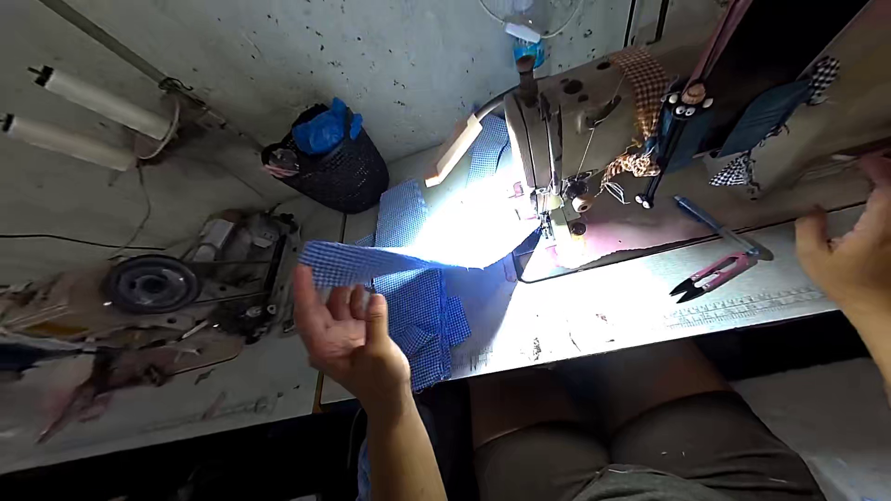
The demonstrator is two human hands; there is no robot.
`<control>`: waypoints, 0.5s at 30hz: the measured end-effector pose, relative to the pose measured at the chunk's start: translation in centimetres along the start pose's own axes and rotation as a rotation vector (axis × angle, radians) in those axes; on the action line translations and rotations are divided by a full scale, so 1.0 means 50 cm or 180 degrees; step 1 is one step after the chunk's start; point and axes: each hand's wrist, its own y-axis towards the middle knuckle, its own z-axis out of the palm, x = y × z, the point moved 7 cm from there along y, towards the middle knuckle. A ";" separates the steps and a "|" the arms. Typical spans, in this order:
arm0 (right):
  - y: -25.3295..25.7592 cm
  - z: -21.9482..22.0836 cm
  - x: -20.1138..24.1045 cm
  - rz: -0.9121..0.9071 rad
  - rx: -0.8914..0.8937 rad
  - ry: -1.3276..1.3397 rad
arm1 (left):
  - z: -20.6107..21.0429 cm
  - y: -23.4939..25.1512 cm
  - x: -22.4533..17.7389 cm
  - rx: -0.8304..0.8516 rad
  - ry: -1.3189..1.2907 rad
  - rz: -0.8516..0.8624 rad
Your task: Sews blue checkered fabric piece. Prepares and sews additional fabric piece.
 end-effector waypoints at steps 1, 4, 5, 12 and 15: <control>0.000 -0.001 0.003 -0.0005 0.0005 -0.0010 | -0.007 0.019 0.000 -0.0099 0.0000 0.0023; 0.004 -0.011 0.020 -0.0038 -0.0003 0.0021 | 0.004 0.093 0.008 0.0017 0.0126 0.0067; 0.006 -0.015 0.027 -0.0040 -0.0005 0.0037 | 0.022 0.127 0.014 0.0209 0.0339 0.0013; 0.010 -0.027 0.042 -0.0113 -0.0050 -0.0096 | 0.275 0.484 0.113 0.1727 0.1299 -0.0338; 0.012 -0.029 0.040 -0.0088 -0.0169 -0.0096 | 0.350 0.528 0.112 0.2009 0.1347 -0.0156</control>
